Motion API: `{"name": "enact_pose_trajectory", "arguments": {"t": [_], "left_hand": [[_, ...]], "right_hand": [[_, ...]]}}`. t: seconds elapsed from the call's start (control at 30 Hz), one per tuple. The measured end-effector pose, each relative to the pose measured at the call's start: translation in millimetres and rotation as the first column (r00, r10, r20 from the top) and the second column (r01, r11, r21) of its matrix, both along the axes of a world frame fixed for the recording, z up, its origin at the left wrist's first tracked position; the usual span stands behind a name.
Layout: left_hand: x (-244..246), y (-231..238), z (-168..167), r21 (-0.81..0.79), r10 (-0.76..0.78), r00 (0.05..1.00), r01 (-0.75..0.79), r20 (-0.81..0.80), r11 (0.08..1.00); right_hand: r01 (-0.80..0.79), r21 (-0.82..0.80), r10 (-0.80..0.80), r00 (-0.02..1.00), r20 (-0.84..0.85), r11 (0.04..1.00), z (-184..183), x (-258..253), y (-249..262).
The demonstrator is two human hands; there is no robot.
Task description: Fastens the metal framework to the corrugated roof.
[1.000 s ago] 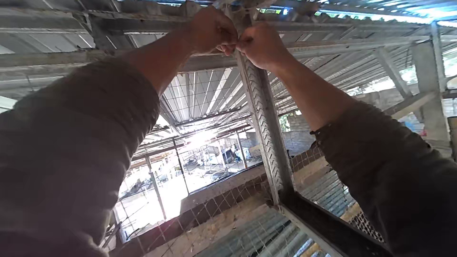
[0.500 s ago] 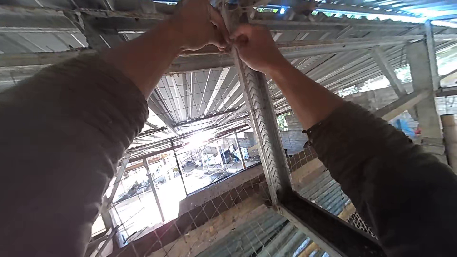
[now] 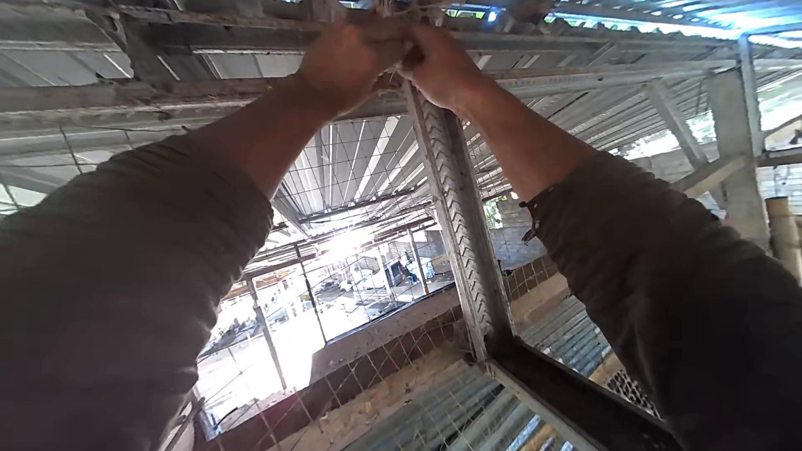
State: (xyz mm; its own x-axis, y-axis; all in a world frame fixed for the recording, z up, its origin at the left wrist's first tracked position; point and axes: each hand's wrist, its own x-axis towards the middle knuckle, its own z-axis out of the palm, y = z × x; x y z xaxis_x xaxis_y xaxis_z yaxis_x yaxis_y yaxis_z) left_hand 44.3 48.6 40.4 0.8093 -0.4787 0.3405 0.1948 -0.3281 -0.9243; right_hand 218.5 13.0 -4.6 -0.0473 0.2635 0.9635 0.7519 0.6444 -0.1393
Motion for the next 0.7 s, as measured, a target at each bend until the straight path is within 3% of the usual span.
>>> {"name": "enact_pose_trajectory", "arguments": {"t": [0.2,0.27,0.37,0.43,0.5,0.57,0.6,0.63,0.7], "left_hand": [[-9.6,2.9,-0.3,-0.121,-0.029,0.998,0.036,0.063,0.992],[-14.2,4.5,-0.2,-0.226,-0.042,0.986,0.078,0.161,0.971],[-19.6,-0.7,-4.0,-0.480,0.087,0.933,0.099,0.349,0.872],[-20.7,-0.1,-4.9,-0.624,0.177,0.884,0.152,0.432,0.766],[-16.5,-6.3,-6.0,-0.732,0.259,0.852,0.192,0.455,0.653],[-8.4,-14.4,-1.5,-0.804,0.312,0.839,0.222,0.445,0.551],[-3.7,-17.3,0.1,-0.828,0.313,0.832,0.271,0.458,0.490],[1.7,-18.5,1.1,-0.836,0.290,0.822,0.351,0.491,0.421],[10.8,-21.4,1.9,-0.829,0.232,0.797,0.520,0.558,0.205]], "right_hand": [[0.114,0.033,-0.117,0.989,0.091,0.993,-2.3,5.9,-4.0],[0.162,0.070,-0.170,0.977,0.129,0.984,-8.9,6.9,-9.7],[0.141,0.086,-0.150,0.983,0.108,0.986,-18.9,12.2,-10.8],[-0.005,0.035,0.005,1.000,0.006,0.999,-26.0,19.0,-4.4],[-0.336,-0.006,0.333,0.936,-0.115,0.942,-35.8,21.1,1.6],[-0.678,-0.019,0.664,0.725,-0.184,0.735,-39.8,15.8,4.0],[-0.778,-0.035,0.757,0.620,-0.205,0.628,-39.2,11.0,3.1],[-0.824,-0.037,0.798,0.557,-0.231,0.565,-37.4,6.4,2.5],[-0.810,-0.039,0.774,0.572,-0.272,0.585,-29.8,1.9,0.5]]}}
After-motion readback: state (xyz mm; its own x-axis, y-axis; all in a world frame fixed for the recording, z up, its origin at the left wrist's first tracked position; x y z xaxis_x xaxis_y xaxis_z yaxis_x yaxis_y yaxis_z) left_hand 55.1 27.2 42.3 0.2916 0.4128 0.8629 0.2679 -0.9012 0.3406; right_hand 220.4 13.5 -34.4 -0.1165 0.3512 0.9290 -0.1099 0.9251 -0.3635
